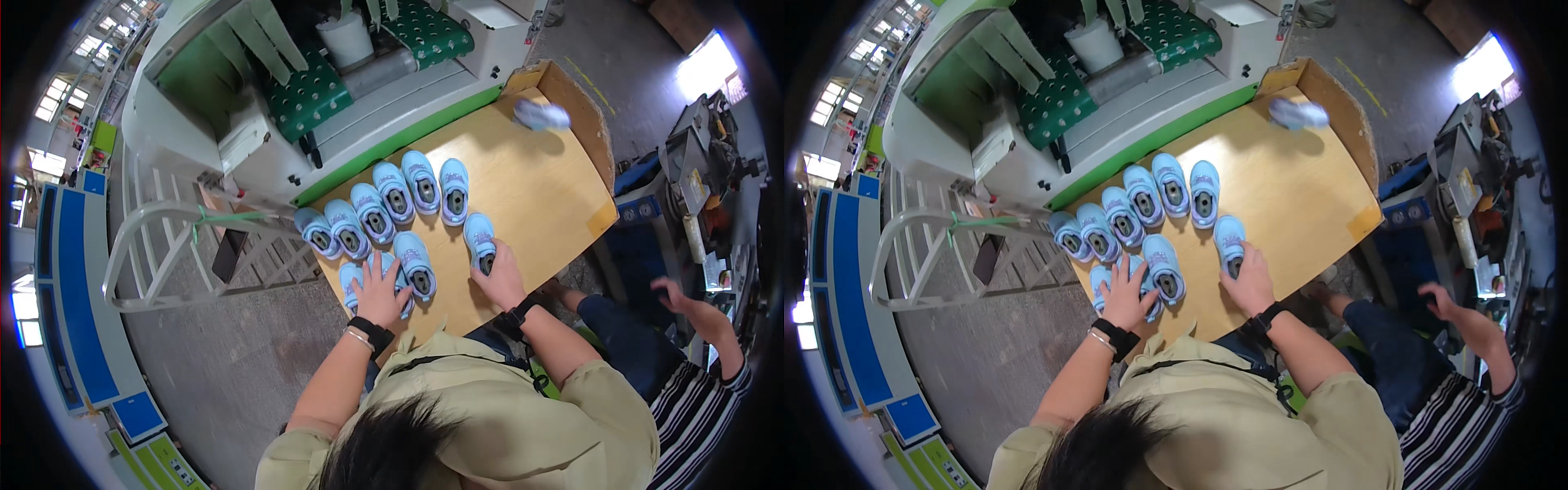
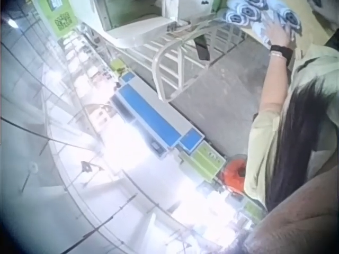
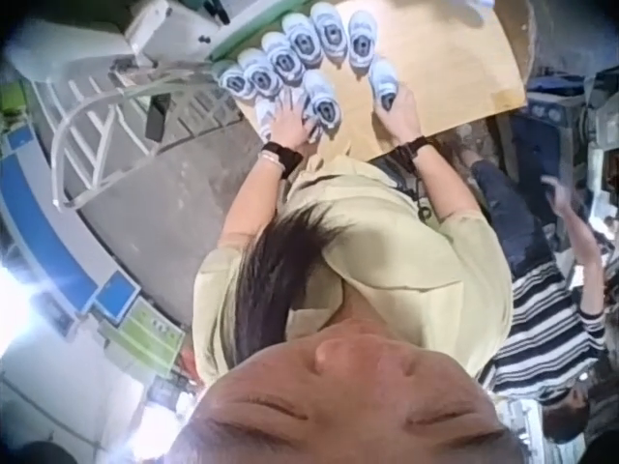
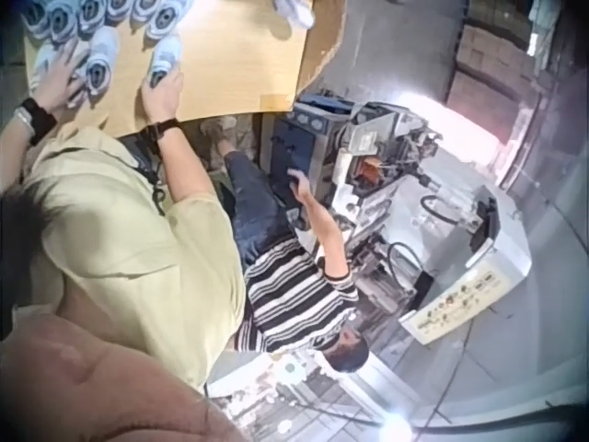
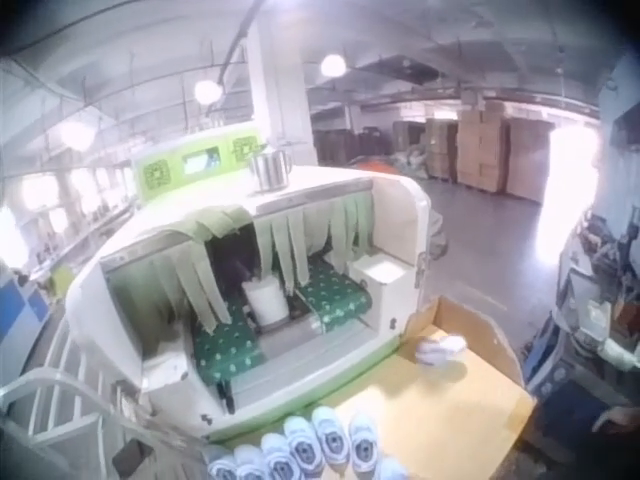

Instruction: The recorder is seen inspecting blue children's shoes, checking for defects and placing them on a conveyor belt.

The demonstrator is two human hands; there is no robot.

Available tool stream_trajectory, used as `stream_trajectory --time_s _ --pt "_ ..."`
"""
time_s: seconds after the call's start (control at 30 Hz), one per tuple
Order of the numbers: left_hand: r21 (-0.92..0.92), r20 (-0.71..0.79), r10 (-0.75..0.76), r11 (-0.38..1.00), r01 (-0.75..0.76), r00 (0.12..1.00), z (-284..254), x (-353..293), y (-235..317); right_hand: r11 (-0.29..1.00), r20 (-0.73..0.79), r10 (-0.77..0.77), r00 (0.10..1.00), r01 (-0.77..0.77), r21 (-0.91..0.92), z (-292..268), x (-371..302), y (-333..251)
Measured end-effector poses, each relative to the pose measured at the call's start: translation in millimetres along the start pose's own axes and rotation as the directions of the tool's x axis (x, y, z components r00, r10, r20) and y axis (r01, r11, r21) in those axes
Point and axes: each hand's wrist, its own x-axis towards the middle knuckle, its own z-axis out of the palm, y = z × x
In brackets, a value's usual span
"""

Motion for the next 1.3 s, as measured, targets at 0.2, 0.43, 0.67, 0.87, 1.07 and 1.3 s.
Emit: stream_trajectory --time_s 0.2,0.43,0.67,0.87,1.07,1.3 --pt "-0.012 0.015 -0.003 1.0 0.003 1.0 -5 0 2 0.862 0.207 -0.184 0.961 0.057 0.504 20 -13 -15" --pt "-0.011 0.034 -0.013 1.0 0.013 0.999 -6 -1 2 0.545 0.295 0.19 0.936 -0.35 0.762 -24 68 -32" --pt "-0.026 0.014 -0.027 0.999 0.027 1.0 -9 -3 5 0.944 -0.032 0.042 0.999 -0.029 0.329 -44 135 -3" --pt "-0.012 0.009 -0.007 1.0 0.007 1.0 -16 -5 12 0.989 -0.427 0.148 0.892 -0.141 0.047 -71 252 83" --pt "0.036 0.036 -0.015 0.999 0.013 0.999 -20 -1 14 0.591 -0.208 0.804 0.558 -0.705 0.393 -122 370 134" --pt "-0.006 0.052 -0.021 1.0 0.021 0.998 -15 -2 10 0.48 -0.285 0.712 0.642 -0.148 0.864 -52 377 124"
